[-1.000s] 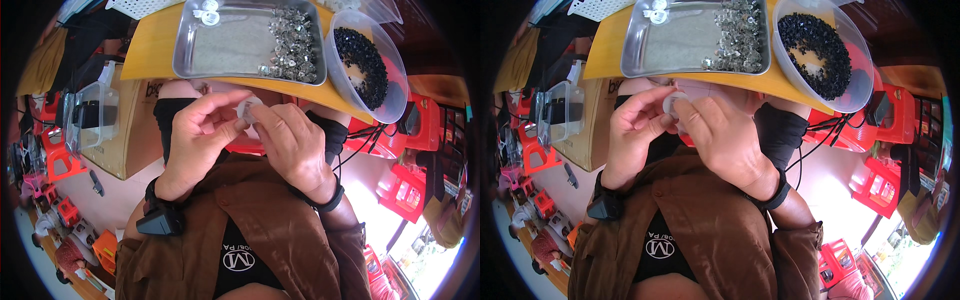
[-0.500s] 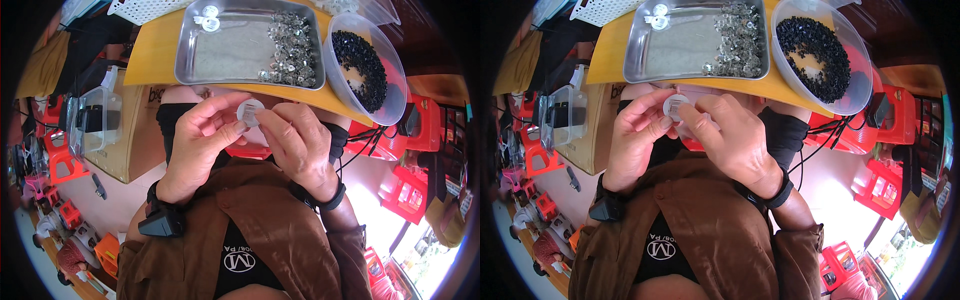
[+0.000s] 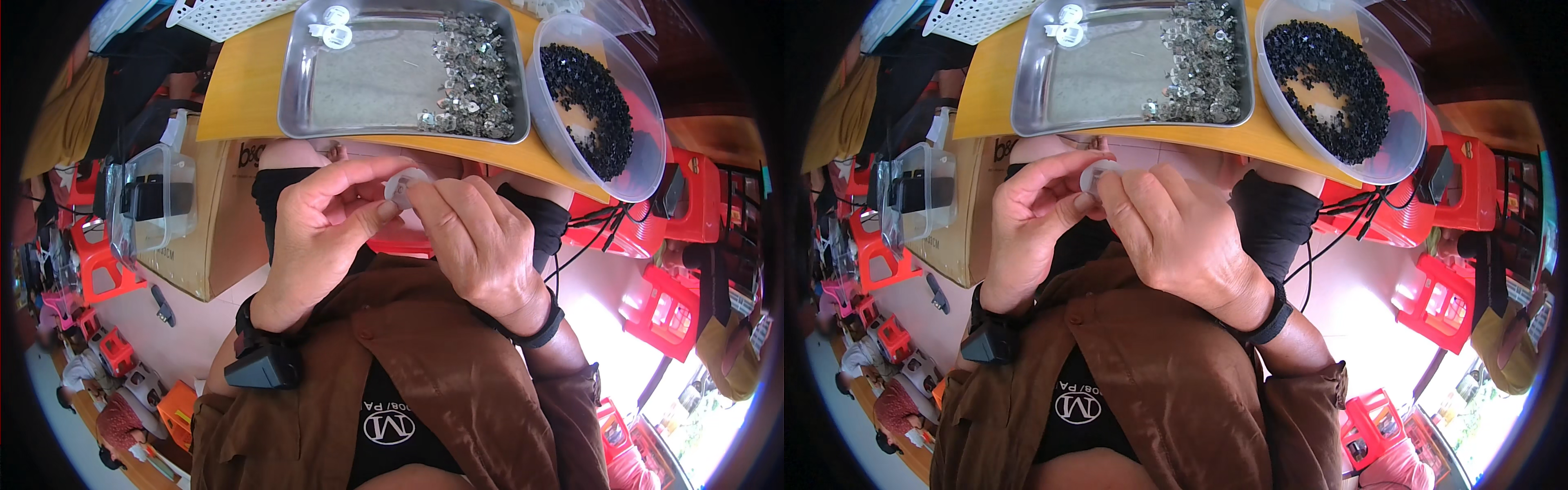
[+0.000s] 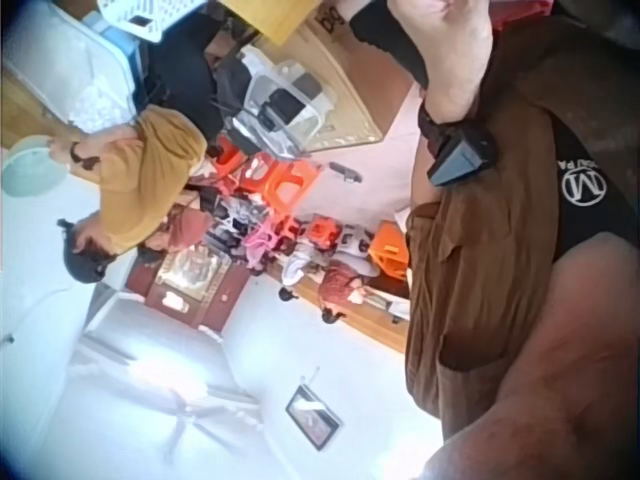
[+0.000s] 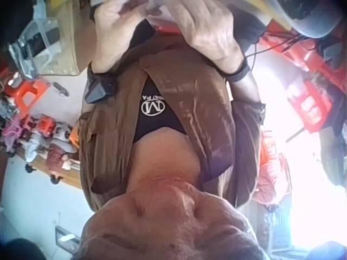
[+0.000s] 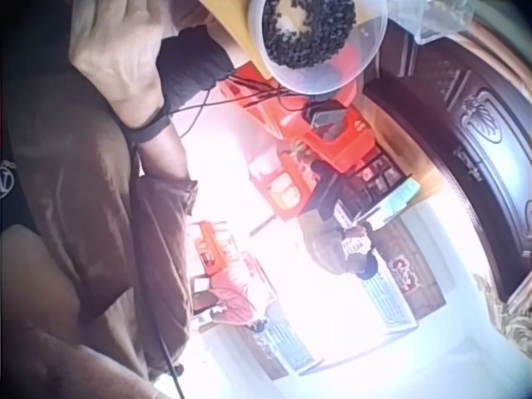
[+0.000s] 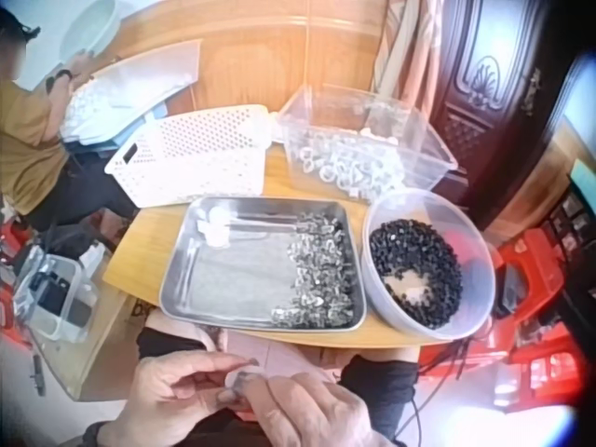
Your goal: Assembling small metal studs into white plastic circular components.
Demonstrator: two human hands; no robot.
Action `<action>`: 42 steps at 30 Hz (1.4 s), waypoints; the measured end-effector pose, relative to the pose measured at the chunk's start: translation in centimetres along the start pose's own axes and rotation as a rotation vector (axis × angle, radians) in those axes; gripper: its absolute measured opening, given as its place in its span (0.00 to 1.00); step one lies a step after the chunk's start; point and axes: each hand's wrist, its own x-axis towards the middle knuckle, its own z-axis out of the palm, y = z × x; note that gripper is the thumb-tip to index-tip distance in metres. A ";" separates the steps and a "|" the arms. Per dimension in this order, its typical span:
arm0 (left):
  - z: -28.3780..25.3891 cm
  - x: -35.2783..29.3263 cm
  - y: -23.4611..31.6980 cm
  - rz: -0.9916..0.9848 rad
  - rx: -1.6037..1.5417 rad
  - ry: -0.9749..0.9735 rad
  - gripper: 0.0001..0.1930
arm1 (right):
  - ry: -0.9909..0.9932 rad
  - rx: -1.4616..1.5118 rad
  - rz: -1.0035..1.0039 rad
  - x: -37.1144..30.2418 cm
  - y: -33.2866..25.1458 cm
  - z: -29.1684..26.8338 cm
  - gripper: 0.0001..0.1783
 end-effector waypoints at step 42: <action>0.1 -0.1 0.0 -0.117 -0.199 -0.142 0.18 | 0.153 0.001 -0.073 -1.2 1.6 0.2 0.22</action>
